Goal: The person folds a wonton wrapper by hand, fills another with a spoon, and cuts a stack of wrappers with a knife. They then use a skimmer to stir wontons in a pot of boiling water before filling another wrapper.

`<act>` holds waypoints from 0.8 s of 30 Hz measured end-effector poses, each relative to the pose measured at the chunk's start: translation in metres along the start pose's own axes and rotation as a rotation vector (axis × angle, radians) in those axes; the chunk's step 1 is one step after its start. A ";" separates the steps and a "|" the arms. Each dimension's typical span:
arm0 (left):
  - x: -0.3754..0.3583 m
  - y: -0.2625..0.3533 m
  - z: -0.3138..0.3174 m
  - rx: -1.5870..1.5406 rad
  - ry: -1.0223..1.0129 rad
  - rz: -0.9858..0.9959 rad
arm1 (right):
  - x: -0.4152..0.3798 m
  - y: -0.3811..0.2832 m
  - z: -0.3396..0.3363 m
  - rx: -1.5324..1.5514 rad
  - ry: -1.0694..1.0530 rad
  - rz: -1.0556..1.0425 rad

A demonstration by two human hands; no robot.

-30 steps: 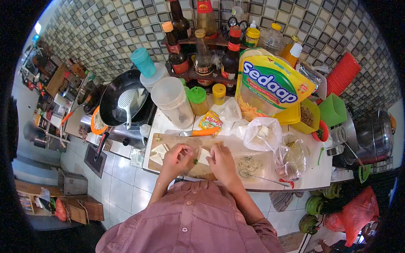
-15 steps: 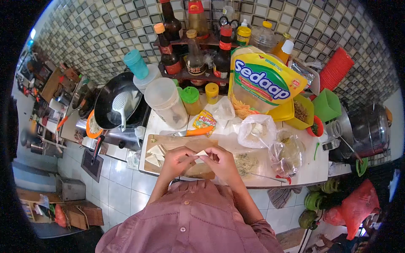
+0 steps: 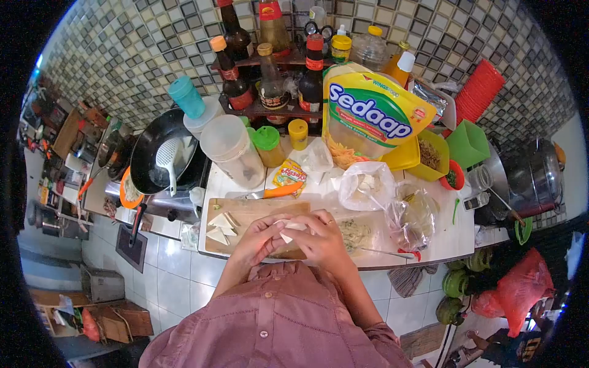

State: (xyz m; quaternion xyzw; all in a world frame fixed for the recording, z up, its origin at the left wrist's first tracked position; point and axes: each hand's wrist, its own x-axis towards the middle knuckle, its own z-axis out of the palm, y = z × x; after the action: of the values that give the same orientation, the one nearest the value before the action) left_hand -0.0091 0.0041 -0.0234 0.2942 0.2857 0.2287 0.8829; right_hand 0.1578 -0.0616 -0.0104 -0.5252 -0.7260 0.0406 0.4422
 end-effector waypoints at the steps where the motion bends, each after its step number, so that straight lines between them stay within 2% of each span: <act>1: 0.000 0.001 0.001 -0.005 0.033 0.000 | -0.003 0.000 -0.006 0.000 -0.050 -0.002; 3: 0.002 0.003 0.003 0.006 0.019 0.008 | -0.008 -0.003 -0.020 -0.004 -0.104 0.001; 5: 0.004 0.001 0.004 0.019 0.007 0.017 | -0.015 -0.010 -0.035 0.018 -0.056 0.177; 7: 0.007 -0.003 0.005 -0.099 0.077 0.098 | -0.037 -0.009 -0.053 -0.060 0.100 0.323; 9: 0.010 -0.003 0.005 -0.158 0.103 0.174 | -0.079 0.006 -0.057 -0.291 0.541 0.510; 10: 0.011 -0.005 0.005 -0.219 0.132 0.249 | -0.096 0.014 -0.059 -0.364 0.774 0.549; 11: 0.013 -0.006 0.003 -0.220 0.128 0.244 | -0.106 0.018 -0.061 -0.439 1.010 0.582; 12: 0.015 -0.006 -0.002 -0.258 0.154 0.308 | -0.113 0.019 -0.063 -0.449 1.011 0.585; 14: 0.016 -0.005 -0.003 -0.291 0.264 0.392 | -0.123 0.016 -0.067 -0.621 1.108 0.983; 15: 0.018 -0.007 -0.006 -0.289 0.255 0.378 | -0.131 0.019 -0.066 -0.634 1.115 0.990; 17: 0.024 -0.012 -0.020 -0.299 0.345 0.502 | -0.150 0.033 -0.059 0.023 1.169 1.085; 18: 0.024 -0.013 -0.025 -0.291 0.319 0.498 | -0.158 0.036 -0.062 0.269 1.070 1.085; 19: 0.022 -0.011 -0.024 -0.289 0.315 0.491 | -0.158 0.036 -0.059 0.264 1.077 1.088; 21: 0.018 -0.006 -0.018 -0.329 0.243 0.487 | -0.146 0.038 -0.050 0.453 1.134 1.035; 24: 0.016 -0.005 -0.016 -0.305 0.276 0.479 | -0.122 0.024 -0.055 0.328 1.044 1.019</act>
State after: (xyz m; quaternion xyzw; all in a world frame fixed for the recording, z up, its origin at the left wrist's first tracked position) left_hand -0.0060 0.0159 -0.0431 0.1833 0.2880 0.5080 0.7908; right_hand 0.2199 -0.1709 -0.0623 -0.6749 -0.0732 0.0935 0.7283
